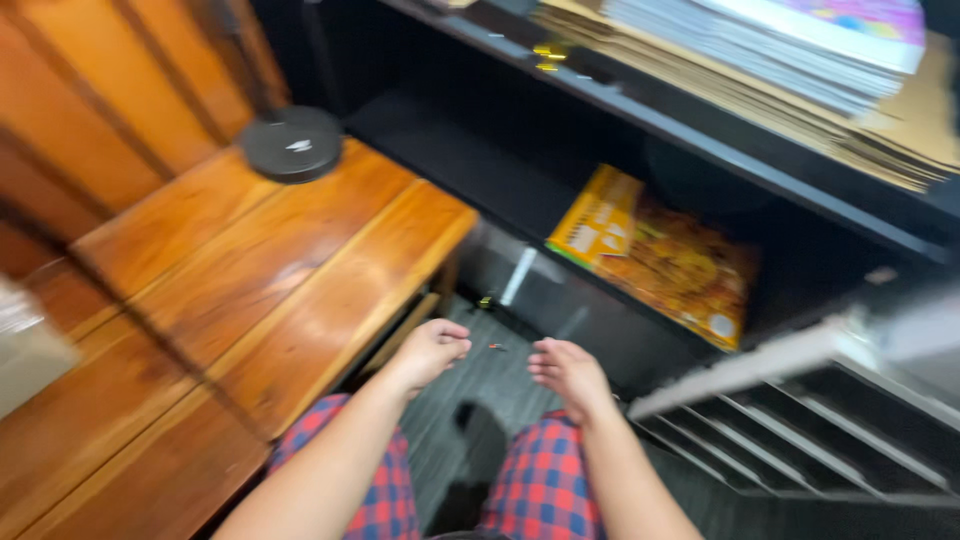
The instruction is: The person organizes stationery items by picking up stacks of pink gift bags, A4 photo paper packages, and clear plastic sleeves from a wooden bench and placing them onto a black shelf. The person handles each item by hand and arranges them in neat stacks on the shelf.
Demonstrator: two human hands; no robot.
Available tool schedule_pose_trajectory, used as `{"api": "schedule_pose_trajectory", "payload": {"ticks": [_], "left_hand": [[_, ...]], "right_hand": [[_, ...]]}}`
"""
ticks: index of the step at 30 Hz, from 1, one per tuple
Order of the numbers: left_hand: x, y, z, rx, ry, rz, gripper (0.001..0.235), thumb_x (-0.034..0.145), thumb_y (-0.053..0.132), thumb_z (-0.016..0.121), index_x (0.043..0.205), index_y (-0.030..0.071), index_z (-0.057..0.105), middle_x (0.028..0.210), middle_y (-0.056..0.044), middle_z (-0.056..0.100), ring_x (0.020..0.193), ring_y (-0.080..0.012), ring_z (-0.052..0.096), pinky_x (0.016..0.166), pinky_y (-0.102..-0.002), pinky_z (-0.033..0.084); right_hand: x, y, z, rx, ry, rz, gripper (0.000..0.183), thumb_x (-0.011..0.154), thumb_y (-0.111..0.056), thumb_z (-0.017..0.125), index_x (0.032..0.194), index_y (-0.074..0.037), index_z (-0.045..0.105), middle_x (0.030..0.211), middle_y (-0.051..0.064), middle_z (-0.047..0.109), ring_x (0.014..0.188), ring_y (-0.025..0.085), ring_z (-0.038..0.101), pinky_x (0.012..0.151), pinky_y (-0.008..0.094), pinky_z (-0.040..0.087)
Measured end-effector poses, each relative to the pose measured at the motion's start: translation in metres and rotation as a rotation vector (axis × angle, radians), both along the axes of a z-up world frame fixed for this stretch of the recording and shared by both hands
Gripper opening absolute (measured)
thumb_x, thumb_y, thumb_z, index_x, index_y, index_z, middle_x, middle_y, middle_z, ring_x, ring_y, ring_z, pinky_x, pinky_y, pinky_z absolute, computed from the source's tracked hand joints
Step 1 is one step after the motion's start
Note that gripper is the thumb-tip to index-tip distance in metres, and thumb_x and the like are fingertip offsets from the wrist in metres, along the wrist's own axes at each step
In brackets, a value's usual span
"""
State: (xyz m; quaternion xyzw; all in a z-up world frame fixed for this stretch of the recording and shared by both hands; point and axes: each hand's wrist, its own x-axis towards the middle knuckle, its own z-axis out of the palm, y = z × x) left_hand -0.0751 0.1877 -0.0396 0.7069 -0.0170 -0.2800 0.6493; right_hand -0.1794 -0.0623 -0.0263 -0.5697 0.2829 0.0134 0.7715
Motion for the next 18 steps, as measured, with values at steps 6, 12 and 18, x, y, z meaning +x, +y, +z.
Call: {"api": "schedule_pose_trajectory", "payload": {"ticks": [6,12,18], "left_hand": [[0.011,0.006,-0.033,-0.208,-0.179,0.068,0.049,0.083,-0.022,0.051,0.120,0.003,0.069,0.112,-0.017,0.076,0.108,-0.0241,0.074,0.091,-0.034,0.059],[-0.006,-0.001,0.007,-0.284,-0.124,0.092,0.049,0.063,-0.007,0.026,0.086,-0.002,0.070,0.068,-0.024,0.072,0.054,-0.0243,0.068,0.052,-0.028,0.054],[-0.019,0.013,0.044,0.013,-0.286,0.115,0.036,0.052,-0.006,0.041,0.063,0.012,0.070,0.045,-0.006,0.057,0.041,-0.0131,0.051,0.043,-0.028,0.037]], "right_hand": [[0.003,-0.002,-0.015,-0.294,-0.135,-0.004,0.059,0.090,0.018,0.048,0.145,-0.001,0.059,0.139,0.027,0.064,0.129,0.036,0.062,0.102,0.045,0.053],[0.000,0.006,0.002,-0.284,-0.259,-0.128,0.073,0.067,0.023,0.043,0.134,0.006,0.067,0.082,0.022,0.074,0.066,0.019,0.066,0.065,0.025,0.053],[-0.011,0.021,0.024,-0.601,-0.177,-0.128,0.036,0.075,0.009,0.041,0.088,-0.008,0.069,0.046,0.002,0.042,0.037,0.009,0.030,0.034,0.027,0.018]]}}
